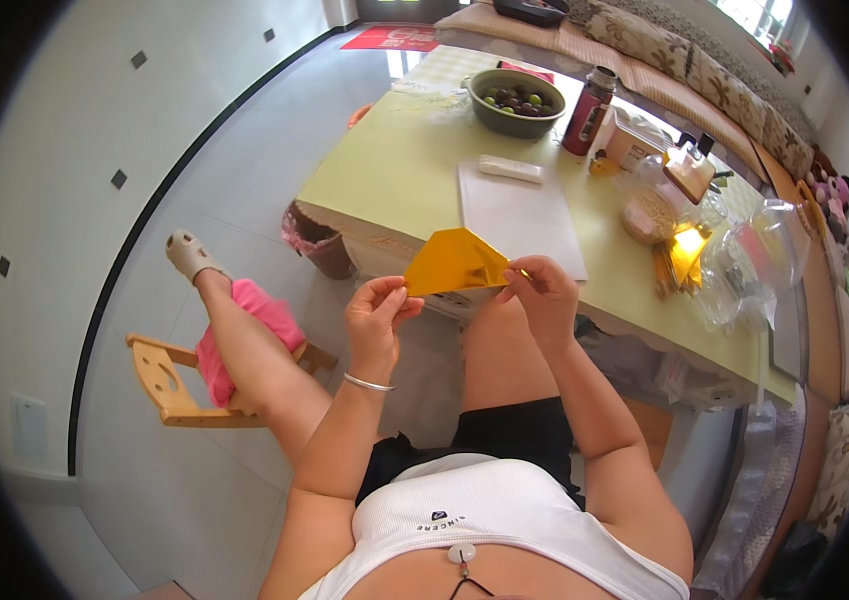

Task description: The person sits at a table and folds a yellow sheet of paper into a smaller rectangular shape using a white paper as a guide. They repeatedly fold the edges, press the creases, and place the finished folded items on the table.

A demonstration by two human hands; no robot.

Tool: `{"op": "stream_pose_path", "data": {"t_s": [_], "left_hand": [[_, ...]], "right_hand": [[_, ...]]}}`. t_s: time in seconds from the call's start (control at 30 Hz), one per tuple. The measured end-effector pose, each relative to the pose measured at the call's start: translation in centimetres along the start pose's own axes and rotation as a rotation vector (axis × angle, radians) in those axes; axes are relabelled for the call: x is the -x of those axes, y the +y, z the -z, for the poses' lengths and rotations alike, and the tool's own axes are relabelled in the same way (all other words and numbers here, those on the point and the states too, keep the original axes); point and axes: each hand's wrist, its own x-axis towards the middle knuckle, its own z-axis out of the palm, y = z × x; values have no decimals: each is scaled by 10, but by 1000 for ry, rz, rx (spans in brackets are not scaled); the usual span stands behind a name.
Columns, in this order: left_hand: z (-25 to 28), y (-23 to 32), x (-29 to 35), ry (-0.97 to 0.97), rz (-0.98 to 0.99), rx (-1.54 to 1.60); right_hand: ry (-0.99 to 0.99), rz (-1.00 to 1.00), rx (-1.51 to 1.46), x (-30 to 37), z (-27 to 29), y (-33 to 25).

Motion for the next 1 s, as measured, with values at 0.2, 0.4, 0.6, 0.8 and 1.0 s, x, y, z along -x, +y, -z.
{"op": "stream_pose_path", "data": {"t_s": [0.2,0.4,0.6,0.8,1.0], "left_hand": [[48,19,29,46,-100,11],[76,44,65,116,-186,-36],[102,61,101,155,-121,-171],[113,78,136,187,-69,-313],[124,82,163,173,-57,-272]], "right_hand": [[-102,-74,-84,23,-34,-16],[-179,-243,-127,44,-64,-33],[-349,-266,1,60,-72,-26],[-372,-208,-36,89,-97,-37],[-438,-110,53,101,-103,-50]]}}
